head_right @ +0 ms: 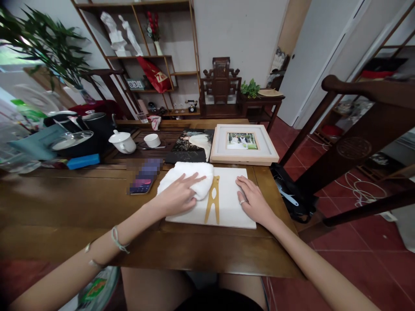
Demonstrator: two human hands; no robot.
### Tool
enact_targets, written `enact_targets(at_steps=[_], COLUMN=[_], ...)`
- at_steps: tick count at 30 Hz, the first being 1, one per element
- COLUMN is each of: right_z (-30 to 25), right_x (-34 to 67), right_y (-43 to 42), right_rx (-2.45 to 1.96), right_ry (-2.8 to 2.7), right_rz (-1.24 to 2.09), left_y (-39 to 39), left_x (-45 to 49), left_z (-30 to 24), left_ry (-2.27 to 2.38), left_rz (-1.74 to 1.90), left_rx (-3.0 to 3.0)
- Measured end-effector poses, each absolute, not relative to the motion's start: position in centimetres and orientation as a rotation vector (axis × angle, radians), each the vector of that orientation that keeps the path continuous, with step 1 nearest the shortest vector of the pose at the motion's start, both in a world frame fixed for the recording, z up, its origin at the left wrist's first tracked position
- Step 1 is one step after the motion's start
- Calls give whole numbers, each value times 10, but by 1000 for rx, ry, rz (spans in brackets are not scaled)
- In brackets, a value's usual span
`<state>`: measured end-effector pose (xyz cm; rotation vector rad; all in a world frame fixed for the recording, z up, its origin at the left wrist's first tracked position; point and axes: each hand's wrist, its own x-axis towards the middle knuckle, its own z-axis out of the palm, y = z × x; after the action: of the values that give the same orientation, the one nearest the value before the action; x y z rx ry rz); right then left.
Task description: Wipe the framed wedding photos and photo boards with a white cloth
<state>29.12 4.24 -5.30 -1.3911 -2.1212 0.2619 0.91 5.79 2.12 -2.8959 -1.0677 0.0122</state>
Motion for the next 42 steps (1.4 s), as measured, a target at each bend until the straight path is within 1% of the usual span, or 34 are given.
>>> enact_targets(at_steps=[5, 15, 18, 21, 24, 27, 30, 34, 38, 42], right_z=[-50, -50, -49, -48, -47, -47, -46, -45, -44, -46], right_x=[292, 291, 291, 292, 293, 293, 293, 292, 290, 288], right_y=[44, 46, 46, 46, 46, 46, 45, 44, 42, 42], right_rx=[-1398, -1415, -1412, -1416, -1404, -1401, -1403, -1387, -1368, -1338], right_ry=[-2143, -2140, -2149, -2177, -2198, -2196, -2198, -2225, -2227, -2178], right_rz=[285, 289, 277, 281, 280, 268, 275, 287, 277, 293], left_y=[36, -41, -23, 23, 68, 83, 63, 8, -37, -40], left_x=[17, 13, 17, 23, 30, 39, 46, 49, 44, 40], left_z=[3, 5, 12, 20, 23, 20, 19, 22, 21, 18], left_ry=[-1108, -998, -1097, -1230, -1187, -1078, -969, -801, -668, -754], left_rz=[-133, -235, -184, -126, -117, -98, -7, 76, 2, -56], left_rx=[-2866, -2996, -2973, -2956, -3008, -3008, -2949, -2908, -2911, -2901])
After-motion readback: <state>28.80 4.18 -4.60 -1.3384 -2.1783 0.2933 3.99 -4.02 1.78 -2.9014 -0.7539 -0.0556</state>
